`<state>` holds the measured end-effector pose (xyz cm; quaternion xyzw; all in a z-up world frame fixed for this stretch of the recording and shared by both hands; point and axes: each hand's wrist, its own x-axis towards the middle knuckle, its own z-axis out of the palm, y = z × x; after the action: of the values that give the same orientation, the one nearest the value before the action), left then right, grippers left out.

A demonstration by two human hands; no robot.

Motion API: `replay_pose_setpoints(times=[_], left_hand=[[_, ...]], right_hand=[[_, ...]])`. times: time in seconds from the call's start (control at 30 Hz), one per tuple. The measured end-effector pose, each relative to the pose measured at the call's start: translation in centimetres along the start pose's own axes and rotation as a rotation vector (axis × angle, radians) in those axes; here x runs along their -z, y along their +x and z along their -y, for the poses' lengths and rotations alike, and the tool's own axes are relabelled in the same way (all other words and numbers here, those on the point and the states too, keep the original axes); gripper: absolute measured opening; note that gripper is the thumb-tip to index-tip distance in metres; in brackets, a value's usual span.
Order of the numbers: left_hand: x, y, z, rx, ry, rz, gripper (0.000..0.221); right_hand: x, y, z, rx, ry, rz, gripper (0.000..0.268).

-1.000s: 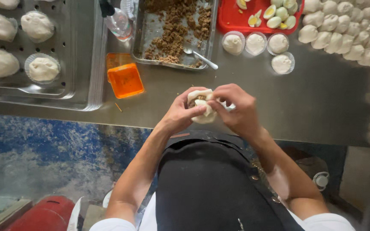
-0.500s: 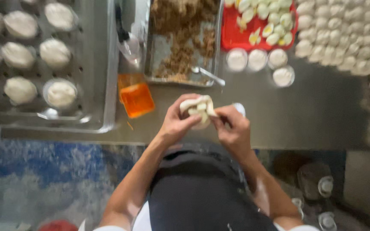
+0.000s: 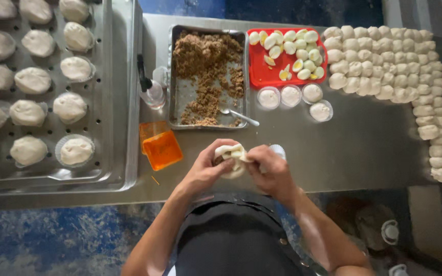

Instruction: The person prepares siopao by filling dough with meat and eggs, then folding the dough to seal it.

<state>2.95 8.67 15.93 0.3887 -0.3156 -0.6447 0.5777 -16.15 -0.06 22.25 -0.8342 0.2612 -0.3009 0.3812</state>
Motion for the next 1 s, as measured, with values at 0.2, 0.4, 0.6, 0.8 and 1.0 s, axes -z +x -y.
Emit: replay_pose_setpoints(times=[0.2,0.4,0.6,0.8,1.0], left_hand=[[-1.0,0.4,-0.4,-0.038,0.107,-0.027,0.041],[-2.2,0.1,-0.2,-0.006,0.38,-0.128,0.044],[-1.3,0.4,-0.6,0.151,0.2,0.009,0.047],[-0.6,1.5,0.5,0.115,0.225,0.092,0.049],[-0.4,1.6,-0.3,0.157,0.432,0.094,0.051]], right_hand=[[1.3,1.3,-0.6,-0.28,0.164,0.18,0.027],[0.7,0.6,-0.9,0.091,-0.099,0.176,0.019],[1.3,1.1,-1.6,-0.224,0.11,0.32,0.033],[1.4,1.1,-1.9,0.212,-0.14,0.283,0.023],[1.2,1.4,-1.7,-0.05,-0.017,0.362,0.027]])
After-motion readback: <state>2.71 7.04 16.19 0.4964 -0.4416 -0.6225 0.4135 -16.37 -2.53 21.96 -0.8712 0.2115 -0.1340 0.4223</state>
